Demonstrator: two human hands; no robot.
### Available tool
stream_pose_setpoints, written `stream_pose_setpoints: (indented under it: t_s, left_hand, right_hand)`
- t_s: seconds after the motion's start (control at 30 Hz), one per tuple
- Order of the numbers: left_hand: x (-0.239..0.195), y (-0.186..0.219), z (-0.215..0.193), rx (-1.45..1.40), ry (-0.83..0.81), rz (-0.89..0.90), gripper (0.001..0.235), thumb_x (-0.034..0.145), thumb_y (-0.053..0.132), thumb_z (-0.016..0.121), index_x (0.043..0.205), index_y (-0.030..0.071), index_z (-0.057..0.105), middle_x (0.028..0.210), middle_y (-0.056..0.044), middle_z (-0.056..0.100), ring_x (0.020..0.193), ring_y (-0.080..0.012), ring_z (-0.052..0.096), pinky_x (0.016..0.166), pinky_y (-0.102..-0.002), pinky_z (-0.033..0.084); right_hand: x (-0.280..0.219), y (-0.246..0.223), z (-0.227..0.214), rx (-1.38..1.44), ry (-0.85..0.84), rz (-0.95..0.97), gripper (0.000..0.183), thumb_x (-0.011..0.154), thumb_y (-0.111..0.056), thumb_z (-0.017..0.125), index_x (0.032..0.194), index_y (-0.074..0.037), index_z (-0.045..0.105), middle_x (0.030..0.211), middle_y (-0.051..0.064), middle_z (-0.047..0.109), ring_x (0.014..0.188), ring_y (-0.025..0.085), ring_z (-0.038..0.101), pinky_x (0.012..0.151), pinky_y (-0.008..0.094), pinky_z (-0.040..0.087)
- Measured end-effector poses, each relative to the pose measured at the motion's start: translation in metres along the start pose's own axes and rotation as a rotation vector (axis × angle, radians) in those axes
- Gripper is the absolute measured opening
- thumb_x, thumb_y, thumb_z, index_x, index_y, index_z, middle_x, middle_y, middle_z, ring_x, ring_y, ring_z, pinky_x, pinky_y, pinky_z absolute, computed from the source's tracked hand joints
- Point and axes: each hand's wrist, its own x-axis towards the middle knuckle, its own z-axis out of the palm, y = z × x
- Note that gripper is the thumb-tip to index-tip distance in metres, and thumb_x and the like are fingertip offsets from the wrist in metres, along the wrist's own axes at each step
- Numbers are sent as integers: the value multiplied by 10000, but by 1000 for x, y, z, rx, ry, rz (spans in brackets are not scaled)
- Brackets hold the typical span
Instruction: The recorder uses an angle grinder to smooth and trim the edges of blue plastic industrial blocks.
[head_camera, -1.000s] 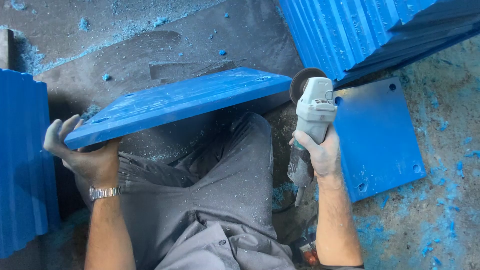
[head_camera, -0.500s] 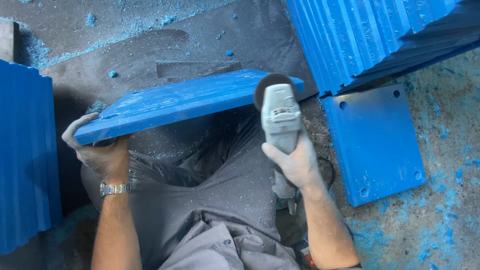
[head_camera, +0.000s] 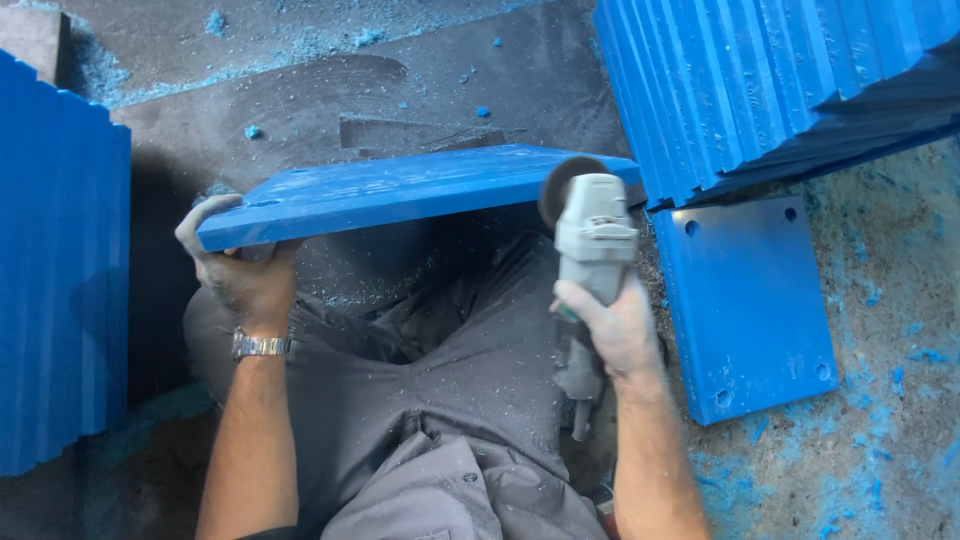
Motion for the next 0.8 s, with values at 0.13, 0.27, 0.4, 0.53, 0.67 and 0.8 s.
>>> stream_pose_setpoints:
  t_s: [0.13,0.27,0.4,0.53,0.67,0.8]
  left_hand:
    - [4,3,2,-42,14,-21,831,796,234,1075,1376,155,485,1345,-80,624,1262,-282,680,1035,-408,609]
    - [7,9,2,-6,38,-4,800,727,207,1035,1333,143,516,1289,-96,629,1177,-296,678,985,-419,583]
    - [9,15,4,-57,77,-50,713,778,193,965,1333,148,519,1269,-82,656,1164,-297,692,970,-416,584]
    - [16,22,2,-79,110,-121,648,797,184,941,1304,151,538,1224,-94,670,1120,-298,706,939,-417,583]
    - [11,5,8,-92,89,-94,650,784,127,893,1322,137,529,1237,-122,661,1147,-329,691,958,-422,575]
    - [6,-8,15,-122,87,-57,684,785,121,886,1356,139,510,1273,-124,649,1185,-357,678,994,-431,568]
  right_hand:
    - [-1,-6,-5,-31,14,-9,490,836,-115,777,1248,26,552,964,119,691,760,189,710,689,323,598]
    - [-9,-17,49,-206,-52,-35,563,800,-165,810,1262,21,546,1015,122,694,836,215,707,749,355,587]
    - [-21,-31,129,-526,-211,-122,686,729,-324,868,1262,-41,542,1127,120,721,1033,231,719,901,383,558]
    - [-31,-49,187,-533,-362,-56,671,726,-352,862,1236,-52,547,1084,127,747,987,210,738,875,369,575]
    - [-29,-39,173,-499,-324,-176,671,759,-316,874,1269,-23,550,1127,123,721,1015,234,718,888,375,564]
    - [-27,-38,132,-313,-166,33,645,746,-214,851,1270,-2,541,1030,109,705,823,193,711,760,332,595]
